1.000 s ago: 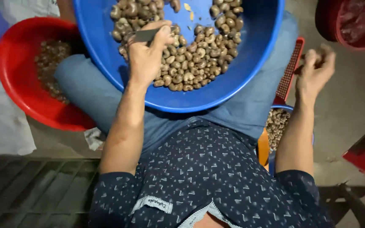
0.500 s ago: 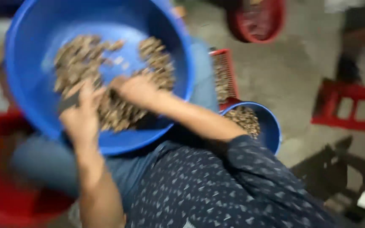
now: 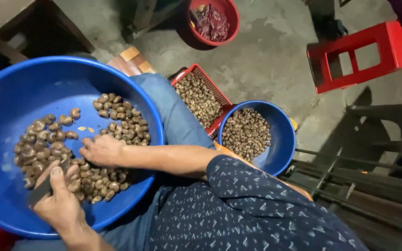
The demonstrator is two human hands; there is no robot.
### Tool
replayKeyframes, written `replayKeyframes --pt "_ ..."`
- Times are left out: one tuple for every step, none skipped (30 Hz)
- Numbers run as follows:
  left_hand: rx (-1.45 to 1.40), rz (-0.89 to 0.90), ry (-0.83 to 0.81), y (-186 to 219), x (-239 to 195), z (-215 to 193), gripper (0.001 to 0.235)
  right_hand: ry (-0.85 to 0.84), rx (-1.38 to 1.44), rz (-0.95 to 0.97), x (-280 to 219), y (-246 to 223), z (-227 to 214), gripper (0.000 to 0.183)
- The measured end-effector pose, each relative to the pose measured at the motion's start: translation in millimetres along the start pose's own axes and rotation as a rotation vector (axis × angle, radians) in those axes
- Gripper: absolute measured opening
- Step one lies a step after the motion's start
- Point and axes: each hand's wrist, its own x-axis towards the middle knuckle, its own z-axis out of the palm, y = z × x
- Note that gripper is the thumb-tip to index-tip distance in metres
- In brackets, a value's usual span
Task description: The person sits on the floor and uses a small knife to peel the outer skin off cashew nuts. They pick up each nut, scrape the skin with the blade, and drop the peeled nut into a red basket while discarding the shells into a red bowl.
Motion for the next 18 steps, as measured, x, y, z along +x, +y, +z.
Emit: replayKeyframes --pt "0.002 0.004 0.0 1.1 -1.3 0.5 0.021 0.005 0.001 0.0 -0.5 0.5 7.4 0.022" --pt "0.021 -0.013 0.019 2.9 -0.7 1.7 0.02 0.101 -0.029 -0.032 0.2 2.4 13.5 0.018" --pt "0.039 -0.031 0.039 4.4 -0.1 2.8 0.02 0.198 -0.059 -0.064 1.2 4.2 19.9 0.014" --pt "0.041 -0.026 0.036 6.8 -1.4 3.0 0.02 0.203 -0.059 -0.061 -3.0 1.1 2.7 0.014" --pt "0.06 -0.012 0.024 8.8 -2.4 2.8 0.021 0.155 0.073 -0.011 -6.9 -2.2 -14.1 0.027" --pt "0.076 0.0 0.013 10.9 -3.9 3.6 0.022 0.103 0.203 0.038 -11.5 -4.6 -31.4 0.041" --pt "0.075 0.003 0.012 8.2 -2.5 3.8 0.022 0.106 0.201 0.038 -14.2 -8.0 -48.5 0.041" --pt "0.033 -0.017 0.023 5.5 -1.7 3.7 0.023 -0.028 0.432 0.118 -17.5 -12.0 -65.2 0.055" --pt "-0.01 -0.037 0.034 2.5 -0.7 3.5 0.023 -0.164 0.661 0.195 -20.7 -16.0 -81.5 0.07" --pt "-0.008 -0.037 0.034 6.3 -1.5 5.0 0.023 -0.163 0.663 0.196 -25.7 -17.1 -90.5 0.07" --pt "-0.008 -0.009 0.024 9.9 -2.3 6.3 0.023 -0.201 1.015 0.227 -30.6 -18.2 -99.3 0.052" --pt "-0.008 0.019 0.014 14.0 -3.2 7.9 0.023 -0.237 1.367 0.256 -35.9 -19.3 -108.5 0.035" --pt "-0.006 0.019 0.013 10.9 -2.6 6.6 0.023 -0.235 1.369 0.256 -36.7 -19.2 -106.1 0.035" --pt "-0.036 0.024 -0.001 7.4 -2.2 5.4 0.023 -0.227 1.461 0.28 -37.5 -19.2 -103.5 0.045" --pt "-0.066 0.03 -0.015 3.8 -1.5 3.9 0.024 -0.218 1.553 0.303 -38.0 -19.3 -100.6 0.056" --pt "-0.064 0.028 -0.014 2.1 -1.3 3.4 0.024 -0.22 1.555 0.303 -37.7 -17.7 -97.8 0.056" --pt "-0.063 0.024 -0.013 0.3 -1.1 2.7 0.024 -0.186 1.613 0.291 -37.2 -16.3 -94.9 0.053" --pt "-0.064 0.022 -0.009 -1.8 -0.8 2.4 0.026 -0.152 1.668 0.277 -36.5 -14.4 -92.2 0.051"
